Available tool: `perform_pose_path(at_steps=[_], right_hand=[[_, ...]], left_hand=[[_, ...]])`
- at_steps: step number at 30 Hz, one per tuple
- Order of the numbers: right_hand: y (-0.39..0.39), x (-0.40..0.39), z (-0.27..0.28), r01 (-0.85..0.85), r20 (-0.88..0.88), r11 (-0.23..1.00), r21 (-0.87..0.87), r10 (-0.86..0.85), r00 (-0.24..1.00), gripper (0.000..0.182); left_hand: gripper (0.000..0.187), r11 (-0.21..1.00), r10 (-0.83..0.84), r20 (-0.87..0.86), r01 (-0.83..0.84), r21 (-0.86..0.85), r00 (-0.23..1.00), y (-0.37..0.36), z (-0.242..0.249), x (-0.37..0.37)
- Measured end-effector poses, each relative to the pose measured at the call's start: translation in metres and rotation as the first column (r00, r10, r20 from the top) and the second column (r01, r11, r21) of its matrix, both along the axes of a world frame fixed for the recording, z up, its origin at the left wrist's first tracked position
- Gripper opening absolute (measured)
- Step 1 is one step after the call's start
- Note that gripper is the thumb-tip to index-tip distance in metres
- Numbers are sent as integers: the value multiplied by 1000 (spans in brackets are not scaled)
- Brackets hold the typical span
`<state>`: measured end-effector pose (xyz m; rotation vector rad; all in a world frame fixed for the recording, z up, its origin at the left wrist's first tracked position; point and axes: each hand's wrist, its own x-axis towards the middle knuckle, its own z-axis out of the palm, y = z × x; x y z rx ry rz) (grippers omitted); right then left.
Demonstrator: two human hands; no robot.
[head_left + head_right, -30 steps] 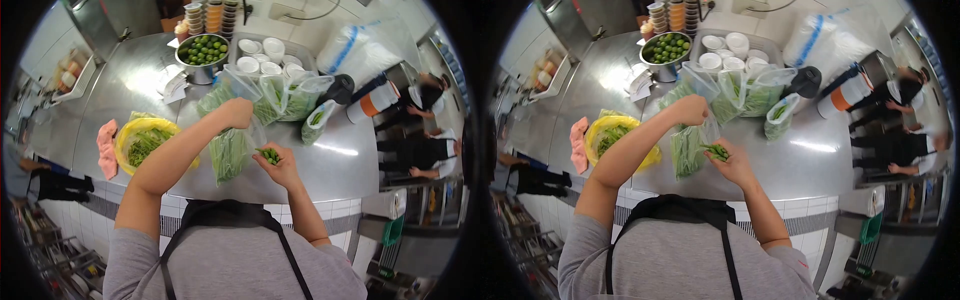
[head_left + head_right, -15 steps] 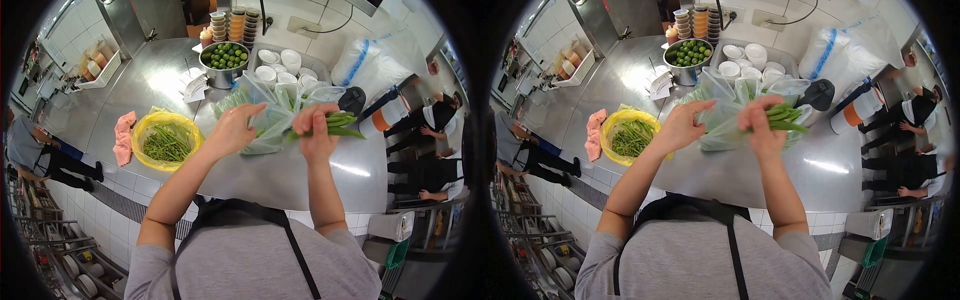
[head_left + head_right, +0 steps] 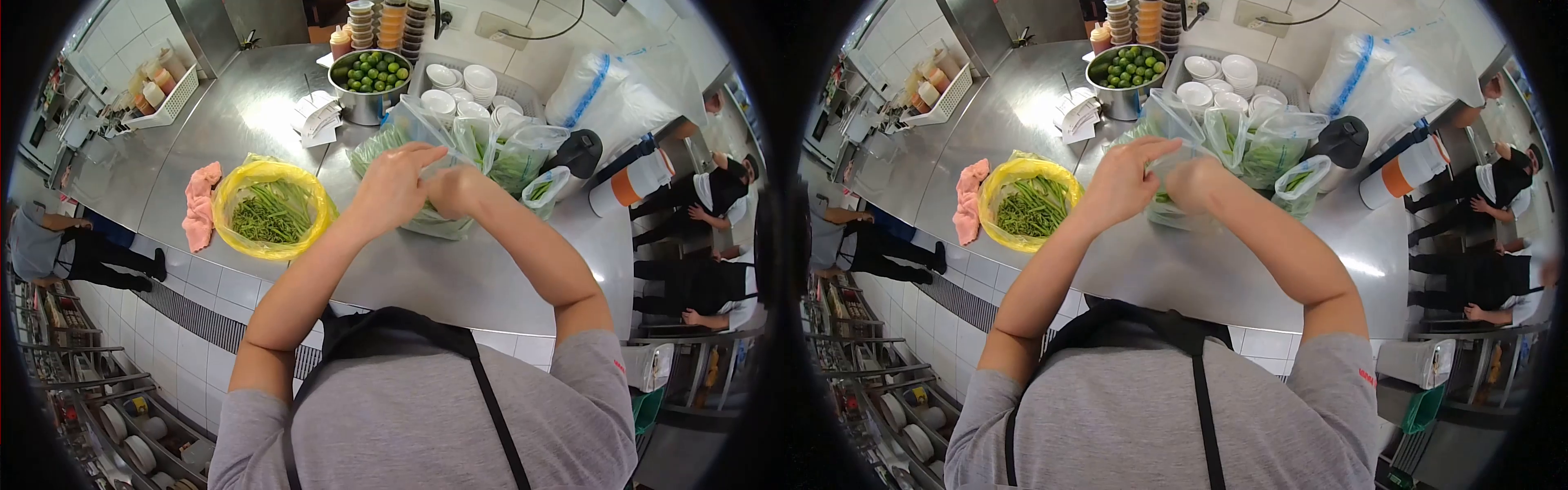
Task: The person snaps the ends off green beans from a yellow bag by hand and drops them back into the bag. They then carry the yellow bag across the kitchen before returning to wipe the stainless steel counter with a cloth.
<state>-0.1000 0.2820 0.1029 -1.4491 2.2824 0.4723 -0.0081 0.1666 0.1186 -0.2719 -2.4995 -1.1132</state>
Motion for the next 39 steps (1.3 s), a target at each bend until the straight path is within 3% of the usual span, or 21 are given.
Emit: perform_pose_path(at_steps=[3, 5, 7, 10, 16, 18, 19, 21, 24, 26, 27, 29, 30, 32, 33, 34, 35, 36, 37, 38, 39], right_hand=[[0, -2, 4, -22, -53, 999, 25, 23, 998, 14], [13, -3, 8, -94, -183, 989, -113, 73, 980, 13], [24, -4, 26, 98, -5, 900, -426, -111, 994, 13], [19, -11, 23, 22, -89, 818, -575, -89, 992, 19], [2, 2, 14, 16, -238, 747, -665, -231, 943, 15], [-10, 19, 23, 7, -83, 423, -906, -194, 977, 11], [-18, 26, 22, 9, -82, 429, -903, -194, 978, 11], [-33, 42, 17, 67, 66, 239, -969, -13, 998, 8], [-65, 52, -14, 190, 220, 268, -945, 89, 971, 14], [-86, 50, -48, 239, 280, 302, -923, 97, 955, 18], [-98, 48, -66, 337, 379, 315, -887, 80, 922, 25], [-119, 47, -94, 433, 471, 318, -843, 51, 881, 33], [-128, 48, -105, 424, 437, 318, -848, -33, 899, 38], [-143, 41, -125, 426, 403, 310, -850, -136, 905, 43], [-151, 34, -134, 495, 479, 441, -749, -157, 864, 40], [-157, 29, -133, 548, 548, 556, -625, -189, 815, 38], [-161, 27, -132, 565, 550, 543, -622, -211, 808, 38], [-164, 26, -125, 678, 686, 493, -545, -203, 699, 35], [-168, 25, -120, 773, 799, 444, -453, -183, 573, 32], [-173, 24, -120, 781, 796, 434, -449, -203, 570, 32], [-177, 25, -120, 902, 928, 289, -320, -95, 360, 30]], left_hand=[[42, 997, -34, -7, 33, -64, 999, -4, 5, -10], [48, 990, -76, -172, 53, -134, 982, -14, -6, -19], [47, 996, -24, -180, 7, -94, 983, -21, -16, -31], [47, 996, 75, -225, -82, -22, 971, -28, -32, -45], [35, 962, 138, 3, -134, 238, 990, -43, -43, 3], [34, 946, 217, 119, -238, 221, 969, -61, -58, 21], [33, 934, 249, 123, -272, 233, 961, -72, -61, 28], [35, 926, 326, 120, -342, 157, 938, -96, -67, 39], [48, 864, 494, 49, -484, -137, 868, -138, -71, 46], [56, 727, 586, -21, -537, -428, 810, -184, -95, 35], [56, 730, 581, -25, -534, -426, 814, -201, -100, 34], [58, 598, 651, 109, -419, -683, 751, -232, -104, 31], [58, 604, 641, 107, -413, -682, 760, -246, -106, 25], [57, 703, 608, 428, -202, -682, 669, -273, -108, 14], [47, 657, 593, 417, -115, -745, 689, -281, -106, 10], [47, 660, 576, 418, -98, -745, 702, -298, -112, 1], [44, 809, 469, 491, -134, -573, 734, -317, -119, -9], [42, 917, 348, 540, -157, -368, 767, -327, -118, -16], [42, 922, 328, 541, -138, -361, 775, -337, -119, -21], [39, 968, 229, 587, -118, -221, 777, -345, -122, -25], [38, 992, 123, 622, -99, -73, 773, -349, -120, -25]])
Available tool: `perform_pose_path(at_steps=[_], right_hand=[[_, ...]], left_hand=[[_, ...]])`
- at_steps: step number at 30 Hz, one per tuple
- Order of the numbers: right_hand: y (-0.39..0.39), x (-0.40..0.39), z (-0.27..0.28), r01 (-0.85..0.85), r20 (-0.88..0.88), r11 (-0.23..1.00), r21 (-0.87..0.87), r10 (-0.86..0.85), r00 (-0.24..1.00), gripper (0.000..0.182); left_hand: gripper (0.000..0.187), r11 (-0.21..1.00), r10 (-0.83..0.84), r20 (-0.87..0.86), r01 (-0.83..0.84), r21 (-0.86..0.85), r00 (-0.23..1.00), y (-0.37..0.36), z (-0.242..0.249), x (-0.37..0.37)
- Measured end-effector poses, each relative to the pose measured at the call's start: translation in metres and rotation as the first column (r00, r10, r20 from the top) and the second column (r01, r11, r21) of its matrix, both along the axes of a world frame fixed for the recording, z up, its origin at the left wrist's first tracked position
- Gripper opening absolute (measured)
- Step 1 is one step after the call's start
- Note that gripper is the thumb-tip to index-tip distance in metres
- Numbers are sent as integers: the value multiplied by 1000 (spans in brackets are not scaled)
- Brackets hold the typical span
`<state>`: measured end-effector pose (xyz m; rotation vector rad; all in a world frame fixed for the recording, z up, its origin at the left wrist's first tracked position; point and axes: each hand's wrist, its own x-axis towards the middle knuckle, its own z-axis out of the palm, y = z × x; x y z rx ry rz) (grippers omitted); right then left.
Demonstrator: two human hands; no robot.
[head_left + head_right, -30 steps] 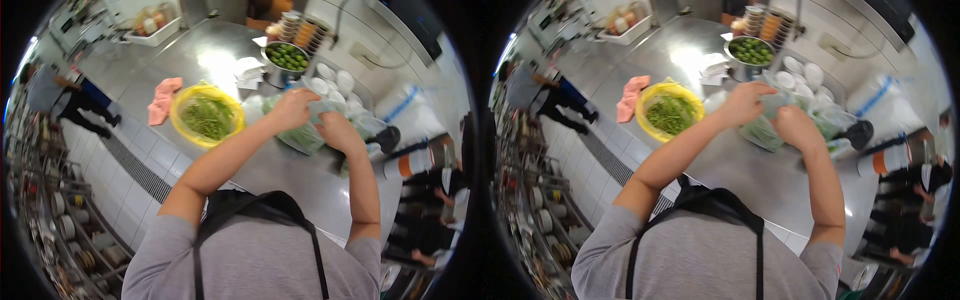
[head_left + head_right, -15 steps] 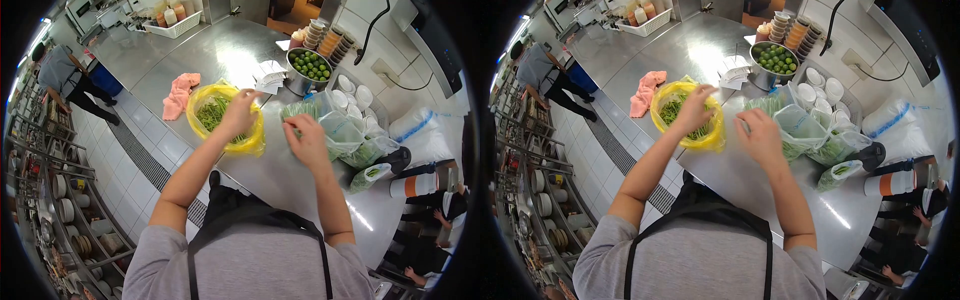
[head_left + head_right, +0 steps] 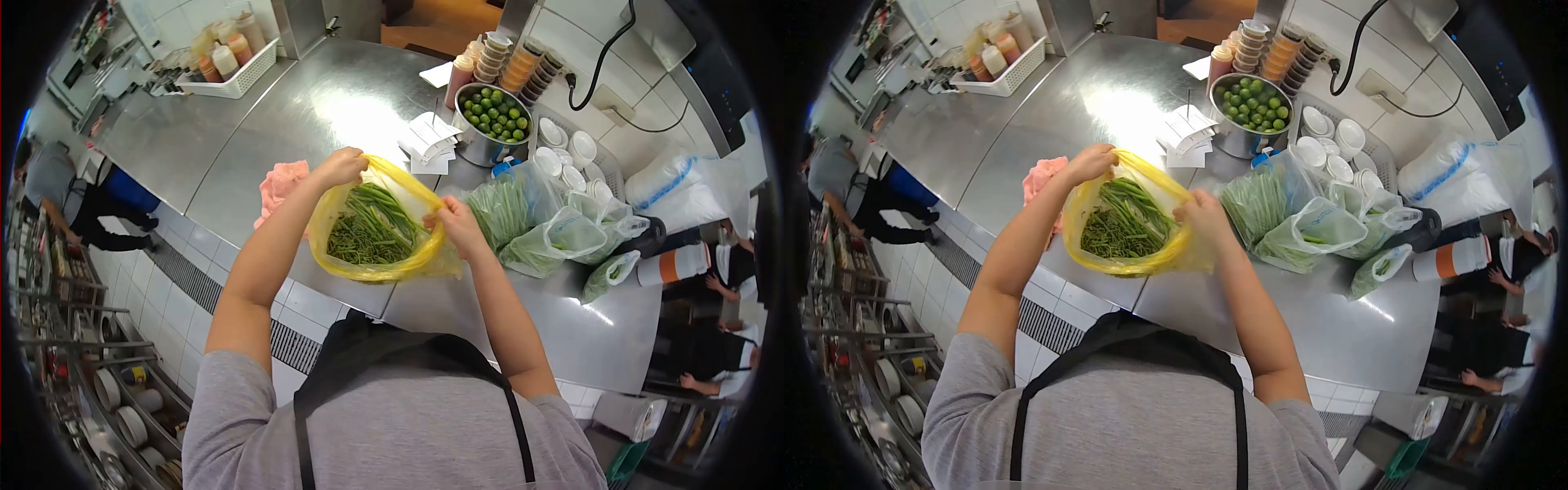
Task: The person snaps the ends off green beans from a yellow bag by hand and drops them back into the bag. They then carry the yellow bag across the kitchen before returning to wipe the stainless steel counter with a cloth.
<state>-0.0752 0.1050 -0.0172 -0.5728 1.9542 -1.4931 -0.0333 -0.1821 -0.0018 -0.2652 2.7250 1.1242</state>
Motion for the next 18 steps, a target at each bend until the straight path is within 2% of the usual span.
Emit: perform_pose_path(at_steps=[1, 2, 3, 4, 5, 6, 7, 8, 9, 10, 11, 12, 13, 14, 15, 16, 17, 18], right_hand=[[-3, 3, 0, 114, 229, 980, -164, -75, 971, 28], [-7, 4, 0, 134, 232, 979, -152, -97, 968, 28], [-11, 5, 5, 193, 266, 963, -190, -139, 954, 28], [-16, 9, 14, 252, 301, 941, -226, -179, 937, 29], [-18, 15, 24, 271, 303, 937, -218, -199, 932, 29], [-21, 24, 41, 190, 50, 977, -97, -186, 981, 32], [-23, 31, 49, 135, -196, 990, 48, -124, 973, 36], [-19, 29, 47, 92, -303, 987, 129, -49, 952, 43], [-17, 26, 46, 113, -296, 984, 135, -69, 953, 43], [-14, 23, 45, 132, -281, 972, 193, -75, 957, 43], [-13, 21, 42, 150, -266, 956, 250, -81, 960, 43], [-19, 26, 37, 292, -453, 946, 143, -200, 869, 43], [-20, 30, 34, 314, -448, 937, 153, -217, 867, 43], [-21, 32, 34, 445, -748, 893, 71, -248, 616, 42], [-24, 36, 40, 529, -936, 847, -48, -223, 272, 41], [-27, 45, 54, 555, -939, 828, -81, -251, 237, 32], [-27, 56, 62, 570, -939, 819, -72, -248, 238, 32], [-26, 67, 68, 538, -825, 842, -45, -335, 455, 26]], left_hand=[[38, 1000, -20, 5, 20, 13, 1000, 0, 3, 1], [38, 970, 106, 99, -125, 207, 989, 0, 6, 1], [37, 886, 209, 219, -279, 371, 953, 1, 11, 3], [42, 800, 221, 284, -340, 495, 933, 3, 18, 6], [42, 803, 201, 289, -327, 498, 936, 3, 27, 10], [43, 842, 74, 235, -187, 506, 969, 4, 41, 17], [45, 861, -56, 182, -45, 506, 982, 1, 49, 21], [45, 859, -77, 189, -31, 510, 979, -5, 51, 22], [53, 938, -194, 191, 125, 322, 962, -14, 52, 22], [60, 950, -307, 211, 287, 121, 928, -20, 50, 22], [60, 942, -331, 215, 309, 130, 919, -23, 44, 22], [60, 967, -243, 118, 232, 101, 963, -25, 40, 22], [60, 985, -151, 19, 149, 83, 988, -24, 34, 23], [60, 981, -173, 23, 170, 94, 985, -21, 28, 24], [47, 992, -120, -348, 124, -11, 930, -13, 27, 26], [35, 996, -86, -676, 37, -85, 732, -6, 30, 28], [35, 995, -93, -672, 56, -77, 734, 0, 35, 33], [25, 985, -150, -642, 167, -35, 752, 7, 45, 42]])
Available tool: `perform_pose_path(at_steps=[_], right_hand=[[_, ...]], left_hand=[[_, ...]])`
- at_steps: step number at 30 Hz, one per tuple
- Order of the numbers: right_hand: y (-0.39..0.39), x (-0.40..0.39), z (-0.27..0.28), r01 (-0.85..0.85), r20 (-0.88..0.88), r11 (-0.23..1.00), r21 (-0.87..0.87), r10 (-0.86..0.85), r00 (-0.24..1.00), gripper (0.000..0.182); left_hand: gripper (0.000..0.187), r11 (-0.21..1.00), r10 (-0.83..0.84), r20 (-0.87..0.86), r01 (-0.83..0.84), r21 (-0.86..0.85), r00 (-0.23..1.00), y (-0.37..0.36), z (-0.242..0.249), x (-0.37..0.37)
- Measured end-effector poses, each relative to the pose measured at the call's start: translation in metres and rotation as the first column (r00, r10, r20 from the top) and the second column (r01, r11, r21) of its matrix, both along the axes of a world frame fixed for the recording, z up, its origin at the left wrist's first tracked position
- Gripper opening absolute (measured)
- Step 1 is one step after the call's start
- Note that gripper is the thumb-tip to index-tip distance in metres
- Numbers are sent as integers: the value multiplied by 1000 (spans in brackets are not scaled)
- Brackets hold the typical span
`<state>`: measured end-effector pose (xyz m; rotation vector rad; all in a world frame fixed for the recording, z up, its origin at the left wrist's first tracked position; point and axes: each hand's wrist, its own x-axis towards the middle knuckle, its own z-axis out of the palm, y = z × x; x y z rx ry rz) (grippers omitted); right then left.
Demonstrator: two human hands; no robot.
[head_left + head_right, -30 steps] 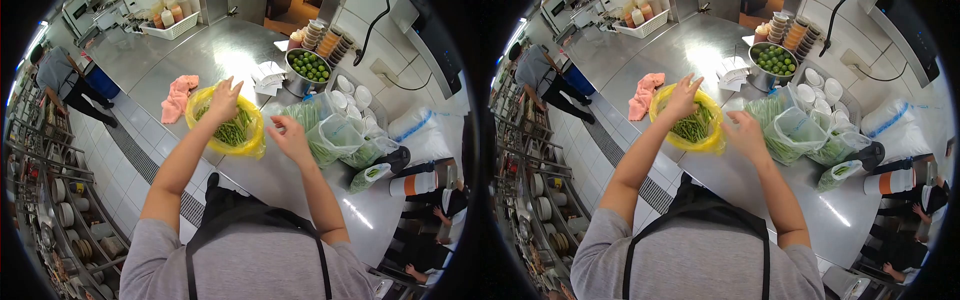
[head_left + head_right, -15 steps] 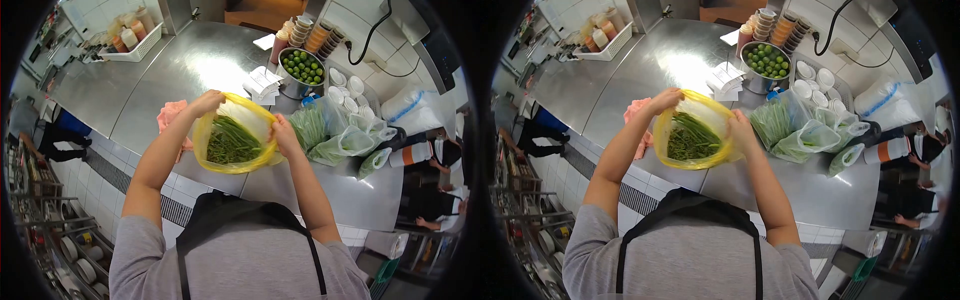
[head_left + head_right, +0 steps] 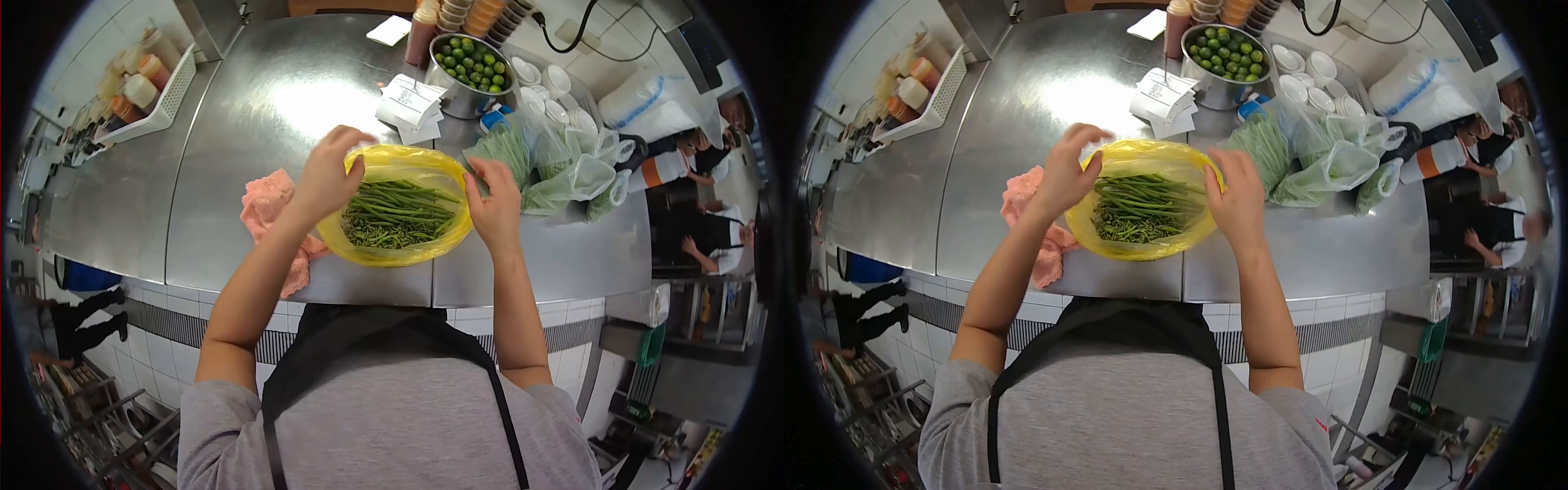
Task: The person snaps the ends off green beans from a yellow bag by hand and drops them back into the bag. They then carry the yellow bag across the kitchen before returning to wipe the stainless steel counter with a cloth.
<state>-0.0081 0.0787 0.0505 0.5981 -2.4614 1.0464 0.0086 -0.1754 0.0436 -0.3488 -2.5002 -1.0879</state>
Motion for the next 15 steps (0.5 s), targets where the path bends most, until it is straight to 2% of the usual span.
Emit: perform_pose_path(at_steps=[1, 2, 3, 4, 5, 7, 8, 10, 12, 14, 15], right_hand=[[0, 10, 0, -36, 222, 991, -130, 64, 973, 20], [-2, 18, -5, -16, 233, 992, -124, 45, 971, 20], [-6, 25, -12, -95, 321, 993, -73, 114, 940, 16], [-9, 29, -19, -180, 411, 983, -31, 177, 894, 12], [-12, 32, -27, -171, 422, 985, -24, 165, 891, 12], [-17, 36, -44, -157, 225, 939, 306, 89, 970, 10], [-17, 36, -49, -155, 236, 938, 309, 82, 968, 10], [-16, 31, -54, -129, 178, 876, 465, 50, 983, 8], [-12, 32, -46, -171, 201, 886, 431, 90, 975, 7], [-11, 32, -25, -215, 217, 892, 397, 136, 967, 7], [-12, 34, -10, -270, 236, 914, 302, 203, 950, 9]], left_hand=[[18, 993, -111, 47, 109, 40, 993, 5, 3, 8], [14, 984, -153, 63, 157, -81, 986, 7, -1, 13], [14, 982, -169, 70, 174, -74, 983, 7, -6, 13], [14, 977, -176, 206, 197, -83, 963, 7, -13, 13], [13, 972, -177, 340, 219, -89, 924, 8, -20, 14], [12, 982, -175, 290, 190, -24, 941, 10, -31, 20], [11, 988, -156, 232, 153, 32, 960, 10, -36, 22], [11, 987, -158, 271, 148, 56, 950, 7, -45, 18], [13, 987, -158, 308, 140, 81, 938, 8, -48, 17], [18, 985, -169, 182, 163, 50, 969, 14, -36, 18], [18, 985, -171, 184, 164, 53, 968, 21, -28, 19]])
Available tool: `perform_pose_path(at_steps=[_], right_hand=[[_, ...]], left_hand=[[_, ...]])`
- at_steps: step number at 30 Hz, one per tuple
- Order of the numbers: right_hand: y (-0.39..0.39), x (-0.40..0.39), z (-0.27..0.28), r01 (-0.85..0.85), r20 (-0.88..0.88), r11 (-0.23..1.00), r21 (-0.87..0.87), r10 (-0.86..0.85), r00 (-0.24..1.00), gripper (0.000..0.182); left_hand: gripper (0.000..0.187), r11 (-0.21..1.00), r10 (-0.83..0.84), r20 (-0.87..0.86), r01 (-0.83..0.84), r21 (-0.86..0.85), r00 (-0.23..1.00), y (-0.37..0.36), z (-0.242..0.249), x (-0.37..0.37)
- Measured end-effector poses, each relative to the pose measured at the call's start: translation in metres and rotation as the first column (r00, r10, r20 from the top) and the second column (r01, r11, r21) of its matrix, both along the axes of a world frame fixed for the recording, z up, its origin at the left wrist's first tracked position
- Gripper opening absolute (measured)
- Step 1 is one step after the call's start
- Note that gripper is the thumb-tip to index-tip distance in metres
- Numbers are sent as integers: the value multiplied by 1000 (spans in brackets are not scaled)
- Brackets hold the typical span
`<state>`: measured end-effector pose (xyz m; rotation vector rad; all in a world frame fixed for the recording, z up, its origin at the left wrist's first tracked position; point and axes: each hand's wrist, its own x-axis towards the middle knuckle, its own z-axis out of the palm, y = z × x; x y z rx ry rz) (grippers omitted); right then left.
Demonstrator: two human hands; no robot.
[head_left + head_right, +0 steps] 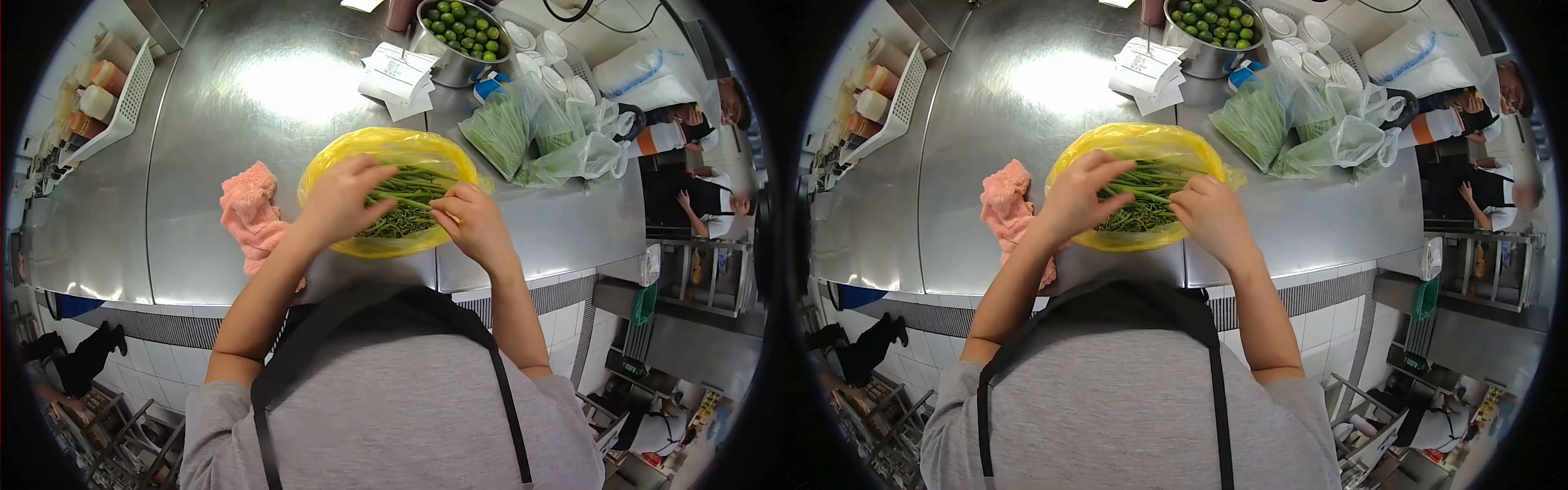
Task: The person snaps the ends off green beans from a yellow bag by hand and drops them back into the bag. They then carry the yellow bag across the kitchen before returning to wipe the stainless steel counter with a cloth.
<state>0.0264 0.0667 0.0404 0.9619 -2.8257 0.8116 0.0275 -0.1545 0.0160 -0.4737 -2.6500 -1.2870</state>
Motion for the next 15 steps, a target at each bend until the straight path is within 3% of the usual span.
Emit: perform_pose_path(at_steps=[2, 5, 7, 11, 13, 15], right_hand=[[-1, 4, 17, -36, 43, 995, -98, 40, 998, 11], [-2, 5, 26, 2, 89, 982, -191, 15, 996, 11], [-4, 8, 27, 104, 179, 968, -228, -63, 982, 8], [-10, 8, 23, 128, 197, 945, -302, -70, 978, 8], [-11, 6, 21, 83, 102, 938, -336, -51, 993, 6], [-11, 9, 21, 121, 170, 932, -341, -65, 983, 4]], left_hand=[[22, 975, -220, -294, 196, -109, 930, 15, 15, 5], [19, 949, -258, -219, 205, -239, 941, 22, 11, 8], [18, 953, -239, -241, 179, -245, 941, 20, 16, 8], [16, 961, -186, -296, 111, -254, 937, 22, 16, 13], [16, 961, -170, -286, 94, -261, 943, 23, 17, 18], [16, 959, -159, -273, 84, -269, 949, 26, 17, 21]])
